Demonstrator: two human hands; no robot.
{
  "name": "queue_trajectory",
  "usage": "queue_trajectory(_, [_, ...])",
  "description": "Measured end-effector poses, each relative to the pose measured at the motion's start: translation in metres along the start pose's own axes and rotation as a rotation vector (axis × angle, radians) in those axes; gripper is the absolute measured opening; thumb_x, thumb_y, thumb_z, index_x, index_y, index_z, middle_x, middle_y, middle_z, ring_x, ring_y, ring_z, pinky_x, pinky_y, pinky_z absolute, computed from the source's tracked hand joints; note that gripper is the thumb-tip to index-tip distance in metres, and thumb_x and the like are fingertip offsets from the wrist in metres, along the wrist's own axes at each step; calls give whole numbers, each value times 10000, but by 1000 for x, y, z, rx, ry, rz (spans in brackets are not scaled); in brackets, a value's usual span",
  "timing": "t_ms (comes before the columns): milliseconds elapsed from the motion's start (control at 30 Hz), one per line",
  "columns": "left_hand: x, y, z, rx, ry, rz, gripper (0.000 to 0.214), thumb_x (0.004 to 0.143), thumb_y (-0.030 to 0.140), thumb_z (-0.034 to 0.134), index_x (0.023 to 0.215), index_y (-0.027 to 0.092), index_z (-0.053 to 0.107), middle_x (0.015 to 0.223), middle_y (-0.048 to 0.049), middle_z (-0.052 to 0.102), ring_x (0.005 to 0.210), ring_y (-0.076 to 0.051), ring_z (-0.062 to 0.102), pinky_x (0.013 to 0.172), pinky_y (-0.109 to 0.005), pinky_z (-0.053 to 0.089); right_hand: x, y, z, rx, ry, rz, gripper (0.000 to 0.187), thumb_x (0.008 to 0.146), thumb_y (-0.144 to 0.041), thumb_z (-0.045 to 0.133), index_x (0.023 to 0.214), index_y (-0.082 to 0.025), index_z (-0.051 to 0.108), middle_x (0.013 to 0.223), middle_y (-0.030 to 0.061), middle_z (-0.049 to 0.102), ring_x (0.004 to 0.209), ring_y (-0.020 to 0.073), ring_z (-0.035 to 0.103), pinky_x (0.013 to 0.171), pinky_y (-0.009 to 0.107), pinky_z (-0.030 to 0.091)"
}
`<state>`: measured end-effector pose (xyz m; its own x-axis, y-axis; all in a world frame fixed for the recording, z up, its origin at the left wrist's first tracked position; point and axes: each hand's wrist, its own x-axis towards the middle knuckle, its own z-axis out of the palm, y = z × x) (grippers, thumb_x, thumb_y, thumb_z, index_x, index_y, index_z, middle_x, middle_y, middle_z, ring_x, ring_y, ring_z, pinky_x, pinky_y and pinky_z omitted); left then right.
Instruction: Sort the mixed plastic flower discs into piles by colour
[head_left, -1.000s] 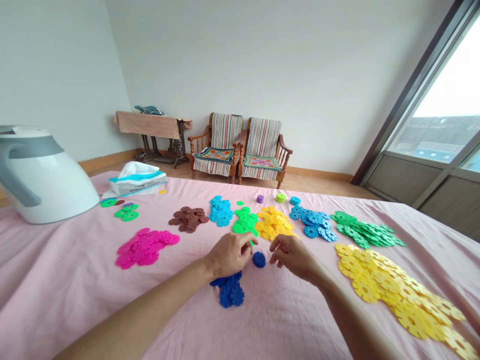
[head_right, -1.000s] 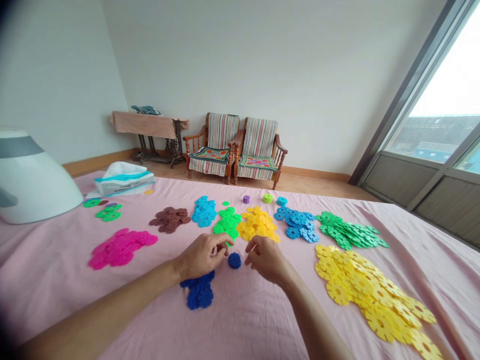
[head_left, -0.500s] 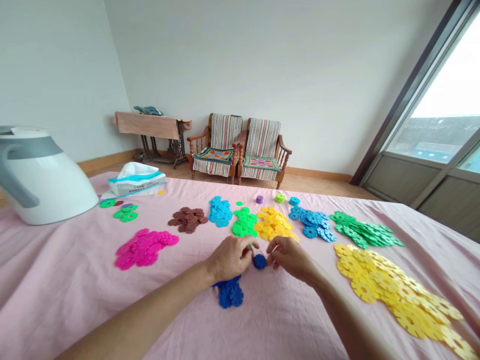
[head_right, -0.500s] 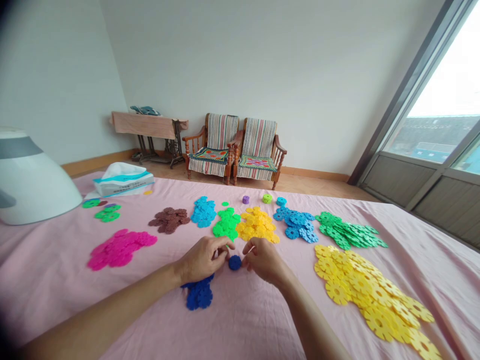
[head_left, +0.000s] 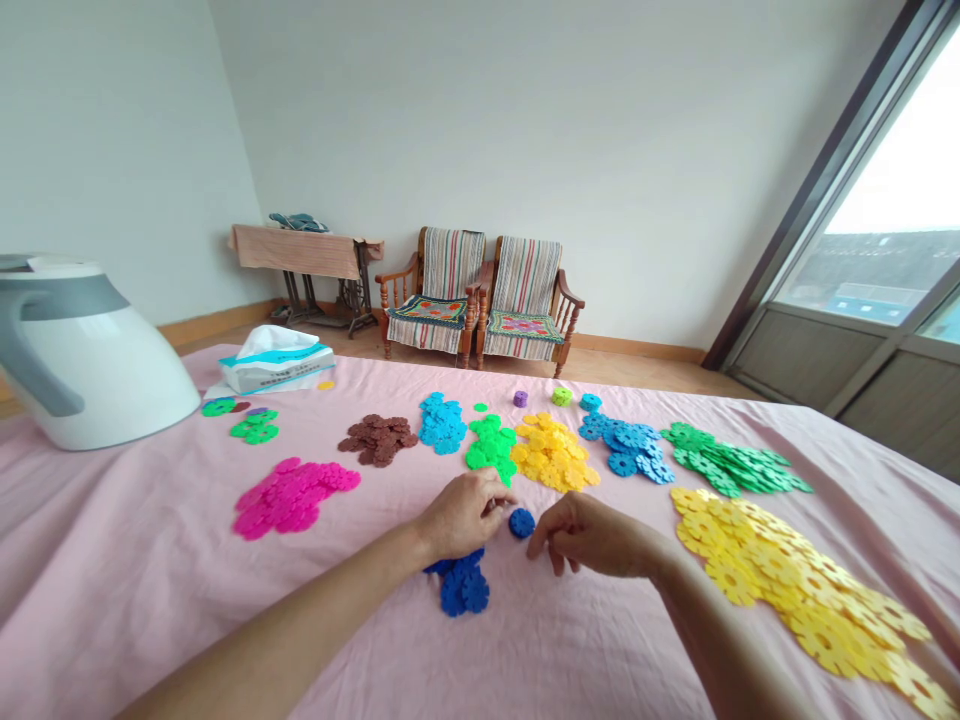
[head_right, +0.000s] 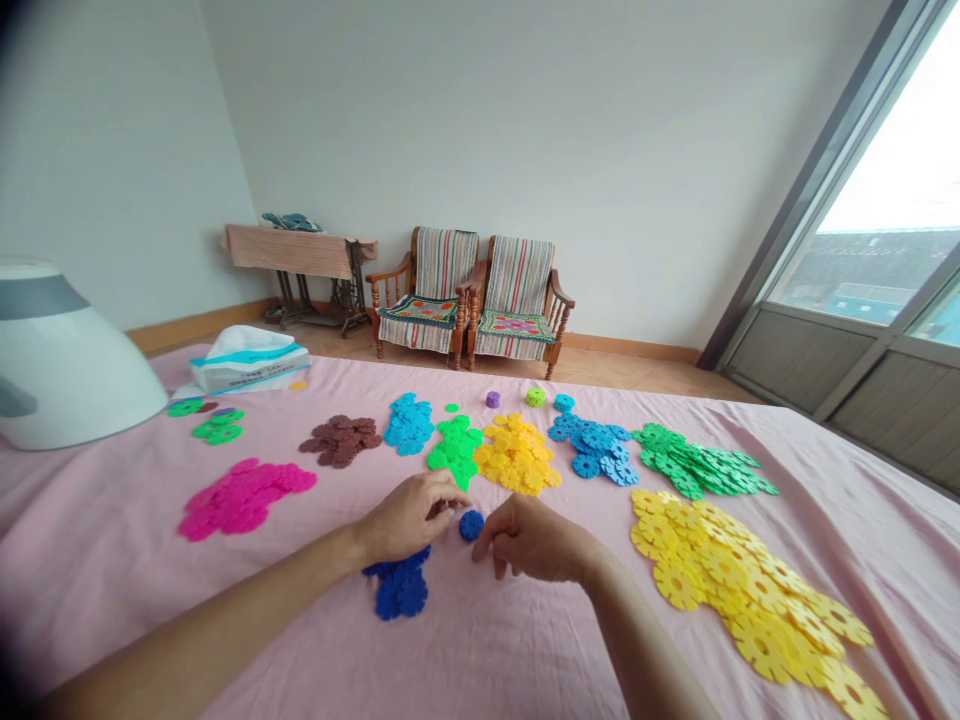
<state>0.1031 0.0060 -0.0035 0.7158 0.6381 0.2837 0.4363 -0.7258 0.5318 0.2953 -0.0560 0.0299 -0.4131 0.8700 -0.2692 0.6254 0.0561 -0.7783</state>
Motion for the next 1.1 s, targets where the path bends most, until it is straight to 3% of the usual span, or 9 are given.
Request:
queue_trajectory(567, [1, -7, 2, -42, -6, 33, 327, 705, 36, 463, 836, 182, 724, 764, -27, 623, 715, -134, 561, 651, -211, 405, 7, 13, 4, 12, 28, -13, 348, 660, -49, 384, 804, -163, 680, 570, -24, 593, 484, 69, 523, 463, 161, 396])
queue_trajectory(667, [3, -13, -1, -81, 88, -22, 312, 704, 36, 458, 811, 171, 717, 749, -23, 629, 696, -131, 558, 635, -213, 403, 5, 3, 8, -26, 80, -81, 275, 694, -67, 428, 794, -162, 666, 598, -19, 604, 533, 82, 538, 482, 168, 393])
queue_trajectory(867, [7, -36, -11, -111, 415, -252, 202, 682, 50, 435, 620, 162, 591, 621, 17, 577, 648, -128, 535, 609, -215, 388, 8, -23, 46, -249, 440, -363, 203, 786, -123, 514, 900, -201, 662, 849, 34, 641, 774, 144, 558, 716, 269, 428])
queue_trajectory(967, [8, -46, -12, -123, 451, -311, 201, 702, 74, 407, 612, 164, 563, 536, 32, 537, 592, -129, 526, 570, -216, 383, 11, -34, 64, -386, 445, -425, 231, 817, -191, 556, 1029, -245, 629, 994, 41, 628, 941, 190, 524, 849, 338, 381])
queue_trajectory(1100, [9, -48, -10, -143, 448, -340, 185, 687, 88, 429, 601, 160, 575, 493, 44, 526, 545, -120, 517, 550, -210, 375, 16, -42, 74, -472, 451, -341, 300, 823, -279, 583, 1121, -250, 580, 1031, 52, 610, 959, 209, 501, 858, 361, 355])
